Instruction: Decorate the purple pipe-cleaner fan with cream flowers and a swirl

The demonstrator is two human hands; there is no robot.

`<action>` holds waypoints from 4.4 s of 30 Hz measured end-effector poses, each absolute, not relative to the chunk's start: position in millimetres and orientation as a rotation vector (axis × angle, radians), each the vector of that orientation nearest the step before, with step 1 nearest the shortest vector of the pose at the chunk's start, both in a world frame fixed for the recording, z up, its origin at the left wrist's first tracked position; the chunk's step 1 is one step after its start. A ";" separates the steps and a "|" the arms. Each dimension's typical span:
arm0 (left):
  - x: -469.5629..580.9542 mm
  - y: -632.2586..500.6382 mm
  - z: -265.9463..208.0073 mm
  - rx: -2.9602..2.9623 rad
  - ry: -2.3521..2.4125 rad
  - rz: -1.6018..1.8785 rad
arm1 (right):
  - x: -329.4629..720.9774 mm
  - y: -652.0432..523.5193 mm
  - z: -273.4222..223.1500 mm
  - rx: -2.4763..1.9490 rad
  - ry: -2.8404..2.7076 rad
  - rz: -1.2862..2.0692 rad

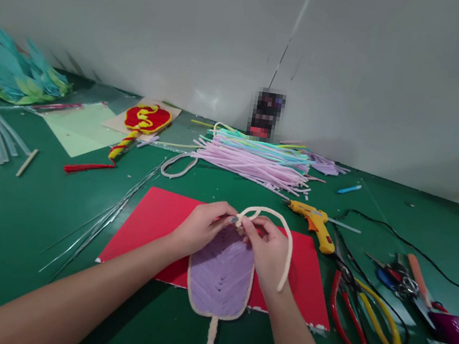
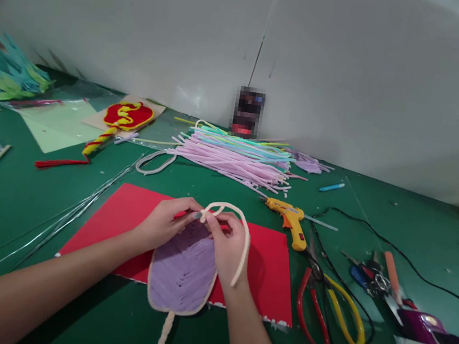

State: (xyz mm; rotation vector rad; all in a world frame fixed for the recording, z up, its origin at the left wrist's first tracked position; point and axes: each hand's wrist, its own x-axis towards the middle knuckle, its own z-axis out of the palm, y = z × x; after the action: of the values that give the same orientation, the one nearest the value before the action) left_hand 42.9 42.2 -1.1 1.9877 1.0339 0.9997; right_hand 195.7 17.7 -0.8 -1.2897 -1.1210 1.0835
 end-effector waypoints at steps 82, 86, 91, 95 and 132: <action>46.9 43.8 -0.1 1.660 0.927 0.921 | 189.3 19.2 -2.7 -1.226 -1.042 1.114; 45.0 43.1 2.7 1.749 0.952 0.923 | 188.9 19.9 -3.0 -1.243 -1.037 1.095; 44.3 43.0 4.3 1.735 0.925 0.905 | 192.5 20.7 -2.6 -1.195 -1.098 1.159; 45.0 42.8 4.5 1.668 0.879 0.864 | 197.5 20.3 1.1 -1.189 -1.095 1.175; 32.5 49.8 -1.0 1.042 0.693 0.732 | 235.0 23.4 28.4 -0.953 -0.777 1.307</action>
State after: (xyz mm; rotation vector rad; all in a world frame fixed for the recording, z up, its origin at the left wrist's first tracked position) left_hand 32.5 49.8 -1.0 1.0422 0.6933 0.7325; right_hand 235.0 23.4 28.4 -0.9526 -0.7772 1.3071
